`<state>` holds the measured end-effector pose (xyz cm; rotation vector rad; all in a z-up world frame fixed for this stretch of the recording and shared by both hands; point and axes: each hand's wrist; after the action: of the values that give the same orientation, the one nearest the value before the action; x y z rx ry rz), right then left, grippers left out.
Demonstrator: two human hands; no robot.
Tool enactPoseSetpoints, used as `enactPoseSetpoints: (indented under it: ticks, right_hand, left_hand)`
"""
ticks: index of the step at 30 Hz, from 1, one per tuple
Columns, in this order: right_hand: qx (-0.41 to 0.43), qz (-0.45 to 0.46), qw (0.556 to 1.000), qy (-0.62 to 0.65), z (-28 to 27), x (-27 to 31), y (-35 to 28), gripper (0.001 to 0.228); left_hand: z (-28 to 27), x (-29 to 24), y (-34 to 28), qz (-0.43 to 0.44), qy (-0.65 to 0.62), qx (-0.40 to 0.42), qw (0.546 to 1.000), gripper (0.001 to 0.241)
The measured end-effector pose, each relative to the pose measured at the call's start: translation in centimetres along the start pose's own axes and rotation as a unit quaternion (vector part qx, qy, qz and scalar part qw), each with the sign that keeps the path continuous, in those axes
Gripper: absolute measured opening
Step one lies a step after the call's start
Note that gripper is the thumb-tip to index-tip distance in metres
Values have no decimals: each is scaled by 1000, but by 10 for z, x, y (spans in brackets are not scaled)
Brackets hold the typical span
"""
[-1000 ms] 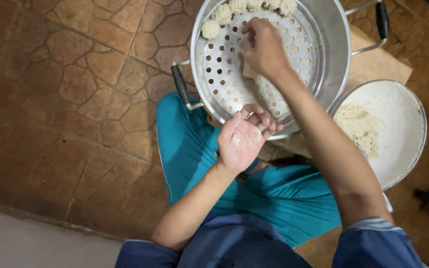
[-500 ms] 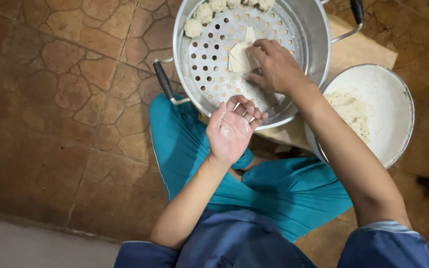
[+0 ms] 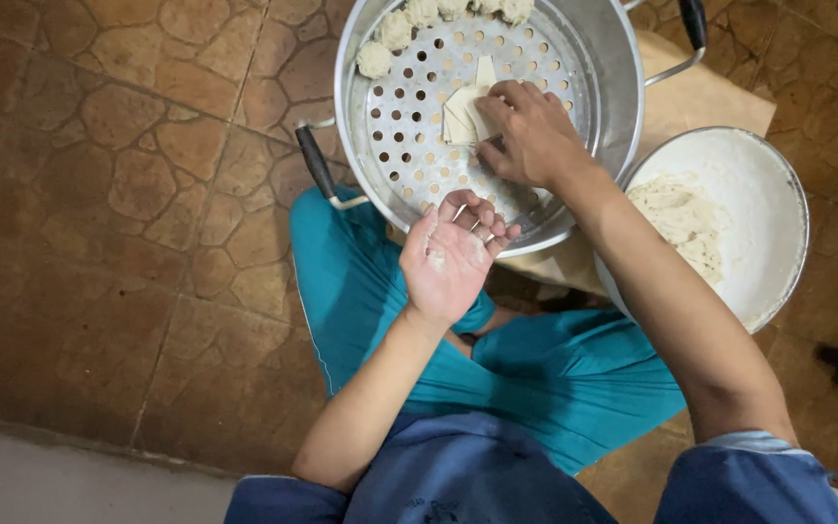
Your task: Preparing dumplings by scooping filling from a bowl, shaping it by hand, and placing it into a steamer basket.
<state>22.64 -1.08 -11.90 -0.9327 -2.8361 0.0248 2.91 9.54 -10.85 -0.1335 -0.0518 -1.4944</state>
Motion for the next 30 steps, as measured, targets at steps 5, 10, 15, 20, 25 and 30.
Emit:
enactPoseSetpoints:
  ticks: [5, 10, 15, 20, 25, 30]
  right_hand:
    - [4, -7, 1000, 9, -5, 2, -1, 53]
    - [-11, -5, 1000, 26, -8, 2, -1, 46]
    - [-31, 33, 999, 15, 6, -12, -1, 28]
    - [-66, 46, 997, 2, -3, -5, 0, 21]
    - [-80, 61, 995, 14, -15, 3, 2, 17]
    - [-97, 65, 993, 13, -11, -1, 1, 16]
  left_hand:
    - [-3, 0, -1, 4, -2, 14, 1000, 36]
    - [-9, 1, 0, 4, 6, 5, 1000, 35]
    - [-25, 3, 4, -19, 51, -39, 998, 43]
    - [-24, 3, 2, -22, 55, -46, 997, 42]
    - [-25, 3, 3, -21, 52, -44, 997, 42]
    - [-26, 3, 4, -23, 47, -46, 998, 41]
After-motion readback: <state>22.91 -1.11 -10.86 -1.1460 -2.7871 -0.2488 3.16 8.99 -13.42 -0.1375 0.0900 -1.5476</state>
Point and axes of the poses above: each hand's wrist, its own y-axis towards the middle knuckle, its own z-axis out of the palm, x = y × z, and after that the axes turned 1 degree about y, right-handed
